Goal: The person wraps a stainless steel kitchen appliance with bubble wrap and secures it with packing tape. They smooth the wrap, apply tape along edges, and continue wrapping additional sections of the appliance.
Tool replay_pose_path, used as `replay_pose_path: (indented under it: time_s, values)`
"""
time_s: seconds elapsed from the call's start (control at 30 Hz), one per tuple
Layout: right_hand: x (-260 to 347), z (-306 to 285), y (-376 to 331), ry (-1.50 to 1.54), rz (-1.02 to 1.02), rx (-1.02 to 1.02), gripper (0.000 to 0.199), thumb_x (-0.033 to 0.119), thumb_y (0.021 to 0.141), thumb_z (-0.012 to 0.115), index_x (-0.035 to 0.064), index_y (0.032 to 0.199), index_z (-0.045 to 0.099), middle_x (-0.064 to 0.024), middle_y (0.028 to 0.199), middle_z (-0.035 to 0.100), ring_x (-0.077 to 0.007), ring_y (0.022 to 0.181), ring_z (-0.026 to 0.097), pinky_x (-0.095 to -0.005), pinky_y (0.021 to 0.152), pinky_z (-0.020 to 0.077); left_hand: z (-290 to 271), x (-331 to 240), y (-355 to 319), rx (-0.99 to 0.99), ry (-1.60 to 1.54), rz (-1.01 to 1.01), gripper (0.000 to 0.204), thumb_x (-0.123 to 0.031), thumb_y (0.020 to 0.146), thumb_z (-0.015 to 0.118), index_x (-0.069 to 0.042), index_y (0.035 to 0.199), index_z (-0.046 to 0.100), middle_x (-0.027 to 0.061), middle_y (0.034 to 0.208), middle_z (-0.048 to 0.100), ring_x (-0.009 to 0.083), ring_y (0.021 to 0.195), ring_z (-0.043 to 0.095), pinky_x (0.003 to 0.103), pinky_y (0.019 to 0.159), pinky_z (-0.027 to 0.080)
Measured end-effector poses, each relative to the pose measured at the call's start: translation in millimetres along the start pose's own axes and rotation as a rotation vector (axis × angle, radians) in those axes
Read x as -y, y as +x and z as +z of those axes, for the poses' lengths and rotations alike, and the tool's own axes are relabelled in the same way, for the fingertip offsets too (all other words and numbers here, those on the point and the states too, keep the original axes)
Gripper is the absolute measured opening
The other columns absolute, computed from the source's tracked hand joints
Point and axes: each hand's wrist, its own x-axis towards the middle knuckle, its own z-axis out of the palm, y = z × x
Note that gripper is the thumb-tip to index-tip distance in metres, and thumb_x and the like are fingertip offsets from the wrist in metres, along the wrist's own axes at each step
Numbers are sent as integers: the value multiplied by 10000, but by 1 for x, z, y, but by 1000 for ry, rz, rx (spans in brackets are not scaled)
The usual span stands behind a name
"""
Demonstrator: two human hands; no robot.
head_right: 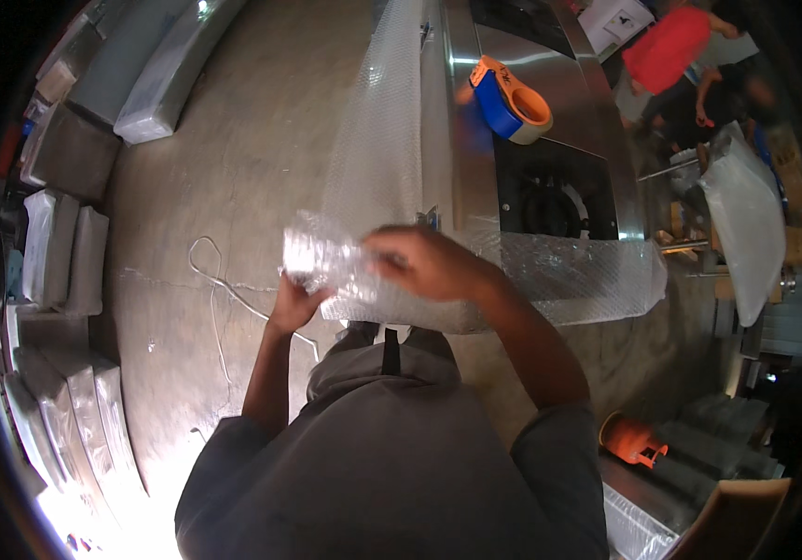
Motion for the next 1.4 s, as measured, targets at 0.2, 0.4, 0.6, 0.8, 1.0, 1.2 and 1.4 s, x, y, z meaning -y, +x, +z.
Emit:
replay_pose_path:
  time_s: [0.2, 0.4, 0.6, 0.8, 1.0, 1.2, 1.4]
  values:
    - [-6, 2, 31, -513, -150, -320, 521, 262, 946, 758, 46, 1392, 598, -161, 1263, 639, -334, 1157, 629, -427, 982, 517, 19, 22, -22, -195, 84, -396, 308, -256, 995, 739, 12, 856, 676, 22, 717, 651, 88, 702, 570, 311, 649, 483]
    - [-14, 2, -14, -779, -262, 44, 434, 408, 959, 701, 75, 1237, 725, -132, 1233, 687, -319, 1293, 590, -525, 1165, 362, 65, 74, -38, -61, 343, -602, 426, -410, 965, 745, 13, 953, 698, 155, 775, 705, 280, 721, 664, 424, 713, 528]
    - [-40, -1, -19, -1098, 183, 626, 562, 570, 970, 588, 55, 971, 814, -142, 1086, 751, -336, 1290, 594, -581, 1229, 229, 61, 23, -31, -210, 688, -172, 684, -357, 780, 892, -105, 1350, 610, 225, 1358, 608, 380, 1257, 590, 506, 1046, 483]
    - [-46, 2, -9, -1077, 268, 738, 542, 538, 962, 600, 39, 952, 811, -148, 1059, 754, -332, 1234, 615, -562, 1211, 256, 62, -7, -39, 396, 598, 185, 697, -246, 791, 854, -118, 1428, 600, 131, 1410, 625, 359, 1316, 578, 479, 1137, 429]
    - [-38, 13, -11, -925, -232, 392, 433, 432, 937, 659, 58, 1142, 735, -111, 1030, 703, -283, 1110, 644, -482, 1085, 399, 53, 28, 1, 385, 485, 88, 450, -116, 817, 794, -102, 1258, 705, 99, 1238, 733, 343, 1169, 659, 467, 1060, 474]
    - [-36, 43, -8, -717, -401, 721, 370, 408, 870, 692, 86, 1047, 742, -91, 969, 684, -263, 1082, 644, -445, 1000, 448, 67, 19, 111, 478, 555, 169, 491, -267, 722, 882, -84, 1155, 740, 102, 1126, 764, 332, 1095, 699, 456, 1037, 478]
    - [-48, 8, 14, -1027, -76, 848, 488, 503, 902, 610, 53, 885, 796, -147, 1014, 759, -301, 1103, 664, -503, 1090, 397, 60, 37, 140, 276, 626, 113, 714, -417, 729, 885, -102, 1335, 679, 165, 1420, 621, 344, 1350, 550, 488, 1172, 386]
